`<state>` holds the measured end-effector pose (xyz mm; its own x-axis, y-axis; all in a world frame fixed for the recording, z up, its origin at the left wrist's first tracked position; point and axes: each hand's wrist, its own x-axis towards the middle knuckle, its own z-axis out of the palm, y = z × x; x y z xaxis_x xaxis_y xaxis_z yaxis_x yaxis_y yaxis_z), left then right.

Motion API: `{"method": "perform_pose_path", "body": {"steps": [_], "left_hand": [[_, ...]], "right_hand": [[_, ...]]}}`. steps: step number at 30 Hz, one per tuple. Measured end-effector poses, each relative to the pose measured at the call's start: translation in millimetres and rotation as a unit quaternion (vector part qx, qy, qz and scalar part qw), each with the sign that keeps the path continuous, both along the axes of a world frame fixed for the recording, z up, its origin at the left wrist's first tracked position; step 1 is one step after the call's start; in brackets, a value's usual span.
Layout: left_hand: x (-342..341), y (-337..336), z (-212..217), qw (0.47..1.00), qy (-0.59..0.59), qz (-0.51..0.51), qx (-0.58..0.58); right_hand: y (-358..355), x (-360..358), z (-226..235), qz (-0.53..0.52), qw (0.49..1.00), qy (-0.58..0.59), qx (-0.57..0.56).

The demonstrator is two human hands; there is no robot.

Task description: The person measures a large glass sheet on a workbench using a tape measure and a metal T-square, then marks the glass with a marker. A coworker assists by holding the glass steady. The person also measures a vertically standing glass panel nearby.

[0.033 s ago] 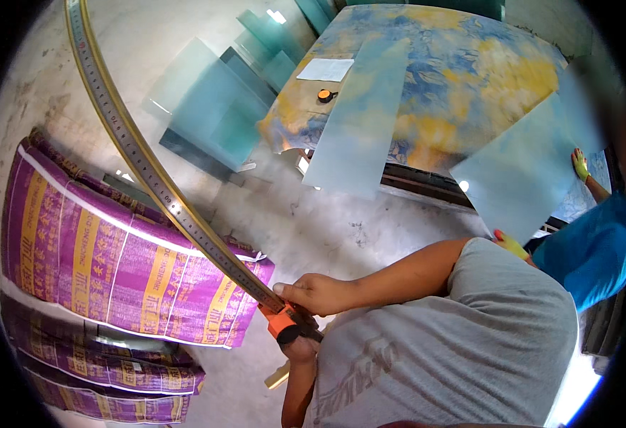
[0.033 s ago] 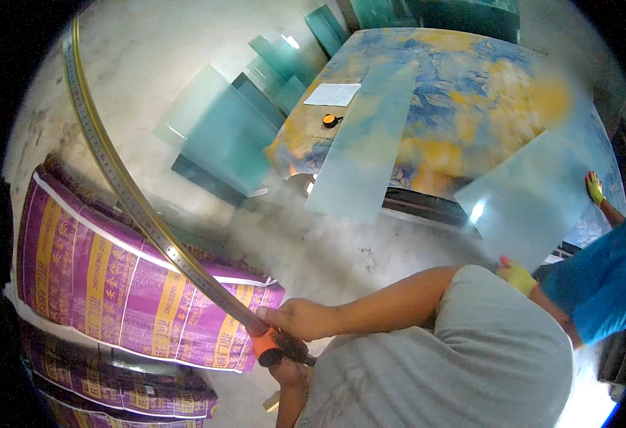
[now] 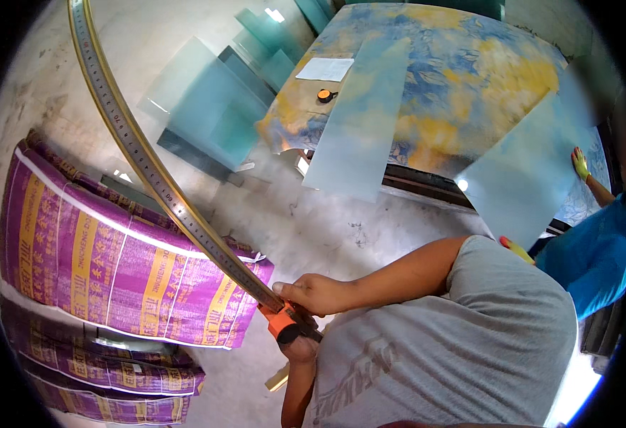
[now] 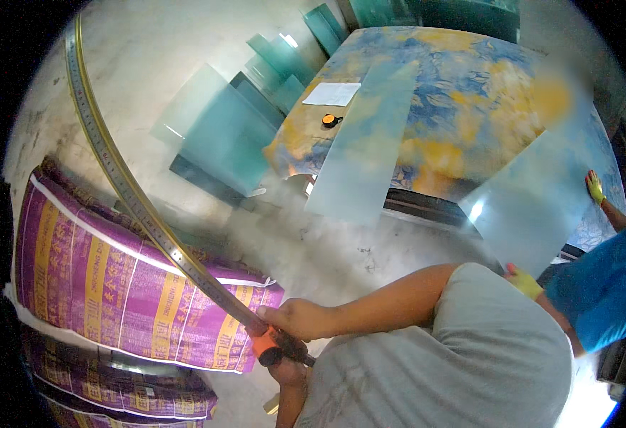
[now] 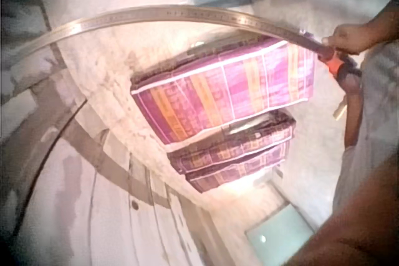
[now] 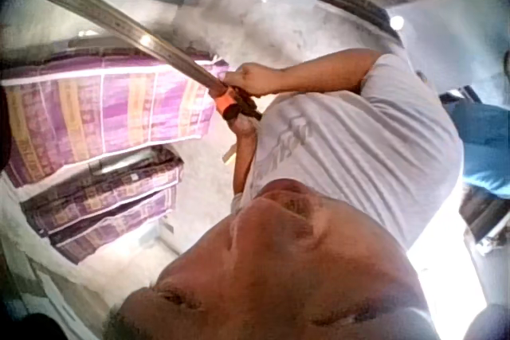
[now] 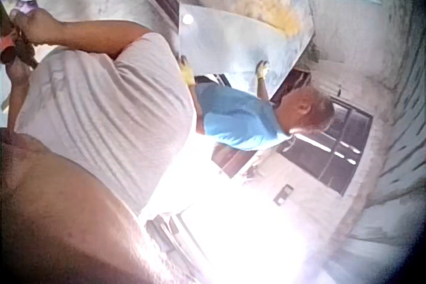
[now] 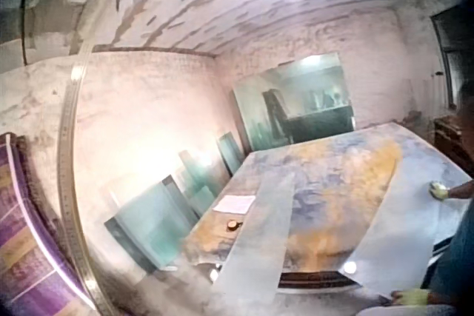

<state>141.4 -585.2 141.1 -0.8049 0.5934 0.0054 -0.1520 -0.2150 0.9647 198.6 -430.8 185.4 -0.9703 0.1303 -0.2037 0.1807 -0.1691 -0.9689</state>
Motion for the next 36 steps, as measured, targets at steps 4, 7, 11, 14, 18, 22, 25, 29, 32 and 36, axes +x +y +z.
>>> {"method": "perform_pose_path", "body": {"steps": [4, 7, 11, 14, 18, 22, 25, 29, 32, 36], "left_hand": [[-56.2, 25.7, -3.5, 1.000, 0.010, 0.000, 0.007], [-96.7, 46.7, 6.3, 0.999, 0.043, -0.025, -0.006], [-187.3, 31.5, -60.3, 0.996, -0.070, -0.052, -0.004], [-243.2, 51.9, -55.9, 0.987, -0.131, -0.068, 0.056], [-345.3, 64.7, -91.0, 0.940, -0.274, -0.169, 0.117], [-401.3, 94.1, -107.1, 0.841, -0.388, -0.320, 0.199], [-432.6, 120.2, -125.2, 0.869, -0.301, -0.363, 0.152], [-428.9, 186.3, -82.5, 0.910, -0.218, -0.339, 0.098], [-420.8, 234.9, -72.8, 0.911, -0.242, -0.323, 0.087], [-444.7, 291.6, -108.4, 0.828, -0.376, -0.390, 0.148]], "right_hand": [[13.3, -60.1, -18.9, -0.049, 0.998, 0.023, -0.025], [36.8, -101.9, -28.9, -0.017, 0.998, 0.002, -0.064], [79.8, -164.7, -101.0, -0.164, 0.957, 0.139, 0.194], [154.5, -171.4, -167.0, -0.200, 0.799, -0.012, 0.566], [209.3, -156.0, -224.5, -0.173, 0.697, -0.338, 0.608], [231.6, -158.0, -249.7, -0.195, 0.688, -0.421, 0.558], [248.4, -161.1, -265.9, -0.234, 0.694, -0.407, 0.545], [254.4, -162.9, -254.9, -0.229, 0.685, -0.409, 0.558], [280.0, -161.0, -249.7, -0.236, 0.693, -0.398, 0.552], [342.6, -155.6, -253.5, -0.262, 0.692, -0.395, 0.545]]}}
